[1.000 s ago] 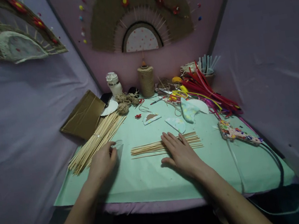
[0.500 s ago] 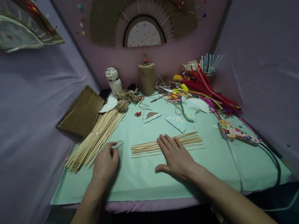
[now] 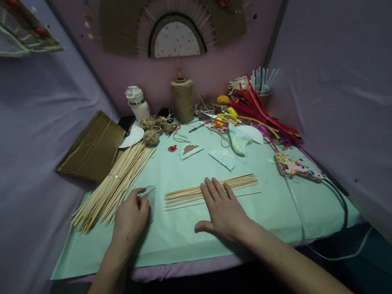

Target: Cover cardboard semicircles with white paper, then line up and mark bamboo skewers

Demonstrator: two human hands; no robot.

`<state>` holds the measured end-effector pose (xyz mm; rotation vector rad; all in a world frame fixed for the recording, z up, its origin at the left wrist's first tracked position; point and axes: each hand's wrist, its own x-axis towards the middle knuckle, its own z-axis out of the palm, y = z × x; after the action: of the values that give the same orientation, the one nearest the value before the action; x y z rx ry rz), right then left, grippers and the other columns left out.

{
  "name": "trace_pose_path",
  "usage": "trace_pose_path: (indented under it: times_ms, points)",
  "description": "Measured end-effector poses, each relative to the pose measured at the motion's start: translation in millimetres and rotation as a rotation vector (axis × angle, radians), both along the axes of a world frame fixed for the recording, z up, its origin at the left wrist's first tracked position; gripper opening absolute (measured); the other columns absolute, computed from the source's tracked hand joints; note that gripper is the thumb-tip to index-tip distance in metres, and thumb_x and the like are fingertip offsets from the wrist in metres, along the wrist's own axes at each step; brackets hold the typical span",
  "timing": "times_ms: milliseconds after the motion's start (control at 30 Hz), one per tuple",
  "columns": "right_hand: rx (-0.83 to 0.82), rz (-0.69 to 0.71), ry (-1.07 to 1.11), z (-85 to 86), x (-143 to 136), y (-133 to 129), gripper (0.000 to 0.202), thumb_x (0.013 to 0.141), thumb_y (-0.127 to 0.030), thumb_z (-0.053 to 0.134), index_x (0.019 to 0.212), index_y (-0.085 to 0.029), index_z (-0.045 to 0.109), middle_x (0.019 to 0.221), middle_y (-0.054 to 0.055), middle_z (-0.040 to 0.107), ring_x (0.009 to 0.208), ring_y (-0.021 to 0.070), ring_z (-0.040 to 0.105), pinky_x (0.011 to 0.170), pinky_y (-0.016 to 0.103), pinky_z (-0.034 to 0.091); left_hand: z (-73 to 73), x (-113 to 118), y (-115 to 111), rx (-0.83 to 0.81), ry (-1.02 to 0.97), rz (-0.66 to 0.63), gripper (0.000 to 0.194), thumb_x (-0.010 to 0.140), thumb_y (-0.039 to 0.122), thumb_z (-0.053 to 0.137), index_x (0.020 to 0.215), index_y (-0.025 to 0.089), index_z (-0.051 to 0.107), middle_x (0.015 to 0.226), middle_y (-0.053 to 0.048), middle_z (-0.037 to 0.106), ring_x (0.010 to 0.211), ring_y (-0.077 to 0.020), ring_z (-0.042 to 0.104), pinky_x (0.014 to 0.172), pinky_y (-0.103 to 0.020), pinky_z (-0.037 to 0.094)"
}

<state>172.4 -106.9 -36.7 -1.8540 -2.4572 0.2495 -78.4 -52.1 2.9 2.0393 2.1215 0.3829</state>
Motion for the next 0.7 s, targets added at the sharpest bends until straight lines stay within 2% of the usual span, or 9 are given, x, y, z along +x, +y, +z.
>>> trace_pose_path:
  times_ms: [333, 500, 600, 700]
  points:
    - [-0.087, -0.019, 0.023, 12.8, -2.3, 4.7, 0.1, 0.081, -0.076, 0.038, 0.151, -0.007, 0.022, 0.157, 0.018, 0.014, 0.146, 0.0337, 0.008, 0.116, 0.055, 0.012, 2.6, -1.6, -1.4, 0.025, -0.049, 0.02, 0.038, 0.086, 0.027, 0.038, 0.115, 0.016, 0.061, 0.08, -0.008, 0.073, 0.076, -0.0247, 0.067, 0.07, -0.032, 0.045]
    - [-0.03, 0.009, 0.079, 17.3, -2.2, 5.3, 0.093, 0.084, -0.072, 0.039, 0.151, -0.009, 0.022, 0.157, 0.018, 0.016, 0.145, 0.0325, 0.012, 0.116, 0.054, 0.014, 4.1, -2.3, 0.5, 0.009, -0.058, 0.026, 0.038, 0.086, 0.028, 0.038, 0.115, 0.017, 0.061, 0.074, -0.006, 0.072, 0.074, -0.0245, 0.067, 0.07, -0.031, 0.044]
    - [0.034, -0.036, 0.086, 18.3, -3.1, 5.2, 0.091, 0.085, -0.07, 0.037, 0.151, -0.01, 0.021, 0.157, 0.017, 0.017, 0.146, 0.0316, 0.012, 0.116, 0.054, 0.011, 4.9, -2.5, 1.0, 0.015, -0.064, 0.026, 0.038, 0.085, 0.028, 0.038, 0.115, 0.017, 0.061, 0.076, -0.006, 0.072, 0.076, -0.0249, 0.067, 0.071, -0.032, 0.044]
    - [-0.009, -0.059, 0.084, 14.7, -4.5, 7.1, 0.089, 0.087, -0.068, 0.035, 0.151, -0.009, 0.021, 0.157, 0.016, 0.019, 0.146, 0.0298, 0.012, 0.117, 0.053, 0.012, 4.2, -2.8, 1.4, 0.01, -0.062, 0.025, 0.039, 0.086, 0.029, 0.038, 0.115, 0.018, 0.061, 0.075, -0.006, 0.072, 0.075, -0.025, 0.067, 0.07, -0.032, 0.044]
